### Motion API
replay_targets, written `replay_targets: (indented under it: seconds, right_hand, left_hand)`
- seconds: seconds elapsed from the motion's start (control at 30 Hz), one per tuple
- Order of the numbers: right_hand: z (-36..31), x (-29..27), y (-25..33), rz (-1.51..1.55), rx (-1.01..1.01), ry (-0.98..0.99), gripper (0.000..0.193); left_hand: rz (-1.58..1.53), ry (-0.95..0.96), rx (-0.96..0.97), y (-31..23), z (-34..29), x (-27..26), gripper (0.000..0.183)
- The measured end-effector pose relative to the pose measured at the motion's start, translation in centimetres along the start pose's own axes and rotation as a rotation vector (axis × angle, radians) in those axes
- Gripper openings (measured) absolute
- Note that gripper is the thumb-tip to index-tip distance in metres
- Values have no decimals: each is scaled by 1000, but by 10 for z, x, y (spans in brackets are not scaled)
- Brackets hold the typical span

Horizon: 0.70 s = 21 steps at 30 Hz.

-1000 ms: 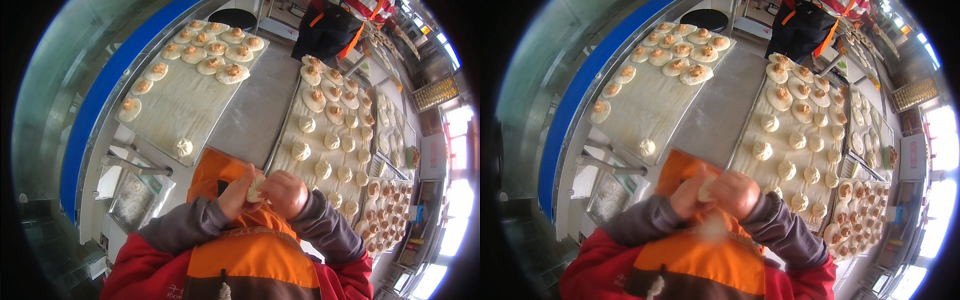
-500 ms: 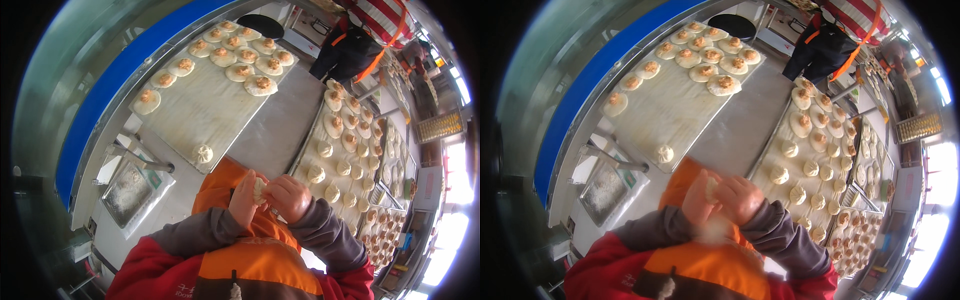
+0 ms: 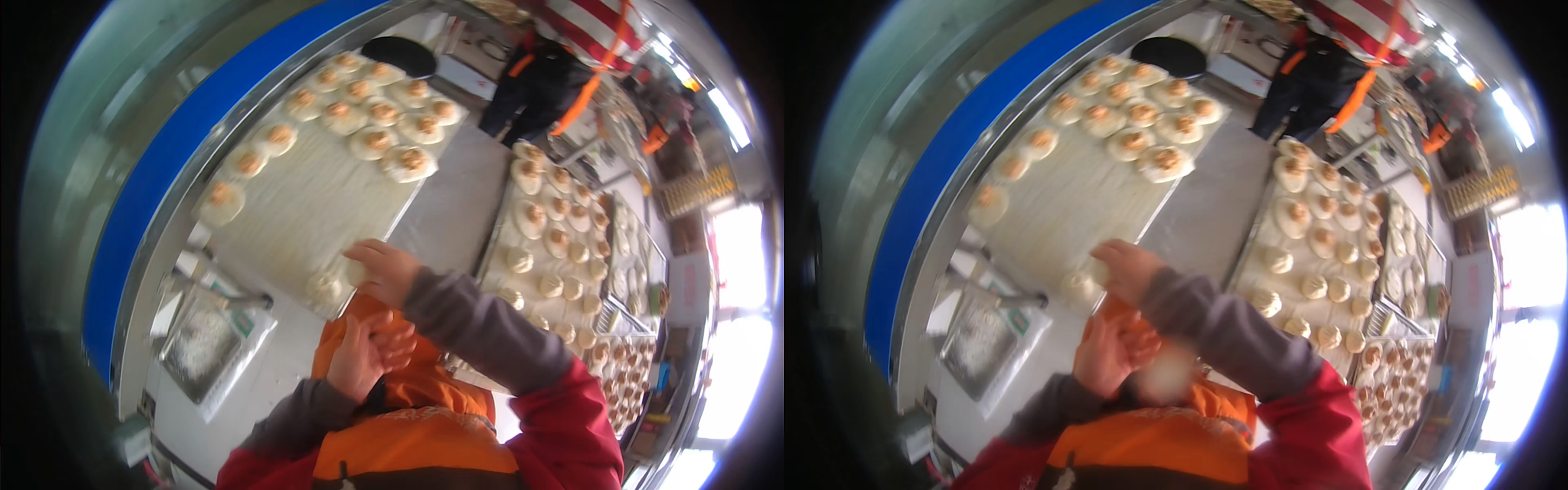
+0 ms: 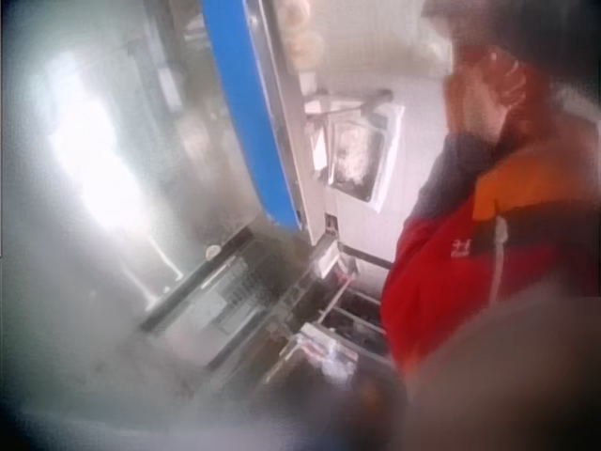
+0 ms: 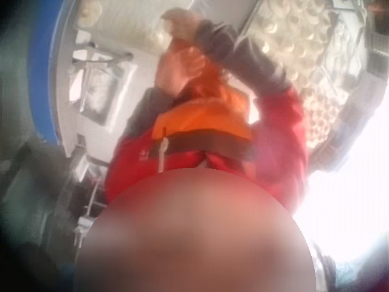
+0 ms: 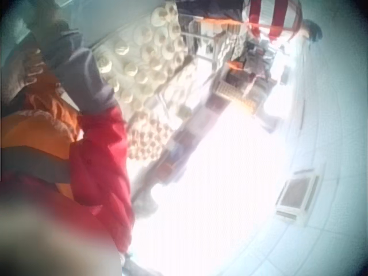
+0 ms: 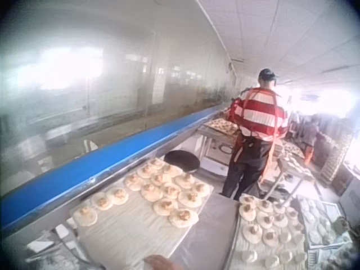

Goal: The person assembles buns by picking up dough discs from a conveyor belt, placing filling on them, and folding the dough to enclose the filling. The finished buns are placed on trays alongside other completed units.

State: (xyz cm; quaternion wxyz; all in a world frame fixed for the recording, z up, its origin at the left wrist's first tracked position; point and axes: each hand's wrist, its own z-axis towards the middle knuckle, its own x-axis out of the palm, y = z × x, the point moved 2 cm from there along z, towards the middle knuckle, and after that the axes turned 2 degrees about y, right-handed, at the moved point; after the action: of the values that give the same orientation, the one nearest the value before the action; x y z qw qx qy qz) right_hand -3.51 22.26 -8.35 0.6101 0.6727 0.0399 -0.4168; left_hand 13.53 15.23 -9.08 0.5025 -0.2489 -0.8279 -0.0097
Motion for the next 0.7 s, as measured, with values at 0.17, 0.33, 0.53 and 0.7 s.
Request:
replay_targets:
  seconds: [0.17, 0.33, 0.53, 0.7]
  right_hand:
    - [54, 22, -29, -415, 64, 128, 68]
    - [-5, -50, -34, -274, 111, -49, 74]
    - [-163, -226, -105, 52, 688, -630, 27]
    - [-228, -262, -119, -394, 675, -535, 23]
  left_hand:
    - [811, 265, 53, 0, -19, 29, 43]
    - [627, 178, 6, -16, 6, 80, 33]
    - [1084, 327, 347, -9, 155, 137, 23]
    - [1636, 221, 687, 18, 337, 181, 36]
